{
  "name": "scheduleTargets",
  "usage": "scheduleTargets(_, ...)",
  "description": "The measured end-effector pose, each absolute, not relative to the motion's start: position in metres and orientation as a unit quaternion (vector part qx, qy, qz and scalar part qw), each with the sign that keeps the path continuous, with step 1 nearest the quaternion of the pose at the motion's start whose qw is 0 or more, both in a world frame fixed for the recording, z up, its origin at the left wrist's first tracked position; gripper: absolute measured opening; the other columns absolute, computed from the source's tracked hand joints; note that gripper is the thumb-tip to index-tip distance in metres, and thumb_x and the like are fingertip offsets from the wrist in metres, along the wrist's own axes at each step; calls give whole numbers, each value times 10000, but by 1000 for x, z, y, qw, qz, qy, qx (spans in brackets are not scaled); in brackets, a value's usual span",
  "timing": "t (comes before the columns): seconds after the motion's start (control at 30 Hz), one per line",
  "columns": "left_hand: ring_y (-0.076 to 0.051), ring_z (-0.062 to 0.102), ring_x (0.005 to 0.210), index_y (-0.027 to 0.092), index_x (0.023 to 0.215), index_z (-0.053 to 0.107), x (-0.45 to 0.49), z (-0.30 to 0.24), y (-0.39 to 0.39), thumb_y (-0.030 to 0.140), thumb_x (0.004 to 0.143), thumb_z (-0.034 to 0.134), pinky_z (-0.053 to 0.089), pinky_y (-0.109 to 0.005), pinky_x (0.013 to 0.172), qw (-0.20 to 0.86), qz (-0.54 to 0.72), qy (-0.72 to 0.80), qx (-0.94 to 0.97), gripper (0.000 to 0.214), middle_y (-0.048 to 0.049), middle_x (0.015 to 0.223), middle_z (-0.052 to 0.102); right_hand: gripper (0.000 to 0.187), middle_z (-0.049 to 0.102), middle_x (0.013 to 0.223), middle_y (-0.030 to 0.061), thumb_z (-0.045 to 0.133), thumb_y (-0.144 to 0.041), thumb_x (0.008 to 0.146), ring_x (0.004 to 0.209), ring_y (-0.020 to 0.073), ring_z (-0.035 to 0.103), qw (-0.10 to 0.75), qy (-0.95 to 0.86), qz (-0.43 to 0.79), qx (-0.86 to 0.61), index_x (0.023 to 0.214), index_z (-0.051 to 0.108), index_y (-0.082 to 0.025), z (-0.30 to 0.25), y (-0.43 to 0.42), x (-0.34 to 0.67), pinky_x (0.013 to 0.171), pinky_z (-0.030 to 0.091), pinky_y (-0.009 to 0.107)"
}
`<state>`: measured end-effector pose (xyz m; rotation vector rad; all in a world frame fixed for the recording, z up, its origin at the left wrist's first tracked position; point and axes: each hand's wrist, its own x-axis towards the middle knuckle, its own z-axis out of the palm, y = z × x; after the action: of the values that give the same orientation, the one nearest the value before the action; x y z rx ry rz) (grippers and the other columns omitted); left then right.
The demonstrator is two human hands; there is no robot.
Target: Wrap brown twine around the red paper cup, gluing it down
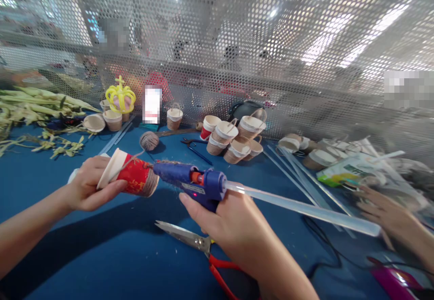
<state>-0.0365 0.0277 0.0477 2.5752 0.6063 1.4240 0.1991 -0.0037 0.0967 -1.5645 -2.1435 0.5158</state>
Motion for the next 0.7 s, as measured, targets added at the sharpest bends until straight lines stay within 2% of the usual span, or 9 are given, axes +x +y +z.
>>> scheduleTargets(0.13,-76,355,379,178,478,358,-37,48,28,42,702,486,224,-248,407,57,478,198,854,292,44,404,441,226,503,427,-21,482,-369,732,367,117,443,235,-778,208,-544,579,559,-222,98,-4,200,361,366,239)
scheduleTargets(0.3,-88,408,400,179,527,416,-35,50,26,45,698,475,250,-247,414,55,465,190,863,225,26,428,493,332,430,323,-43,522,-354,715,308,101,422,252,-729,250,-585,420,439,-227,98,-6,198,352,381,223)
scheduleTargets(0.4,-81,388,400,176,514,397,-36,50,26,31,690,478,239,-244,414,68,468,189,860,242,33,425,479,339,440,323,-44,548,-340,699,305,96,420,259,-723,257,-587,404,423,-227,97,-7,196,346,377,216)
scheduleTargets(0.53,-70,342,393,174,486,351,-37,48,28,21,693,489,220,-244,416,72,481,200,850,292,50,417,438,300,437,338,-39,523,-355,713,297,94,394,257,-738,241,-576,449,456,-231,96,-7,197,321,345,221)
scheduleTargets(0.7,-64,305,391,169,468,348,-36,47,28,18,709,476,209,-234,404,78,478,221,847,312,55,411,401,228,439,361,-29,472,-360,736,324,106,363,264,-793,163,-524,592,600,-238,94,-4,204,355,326,242)
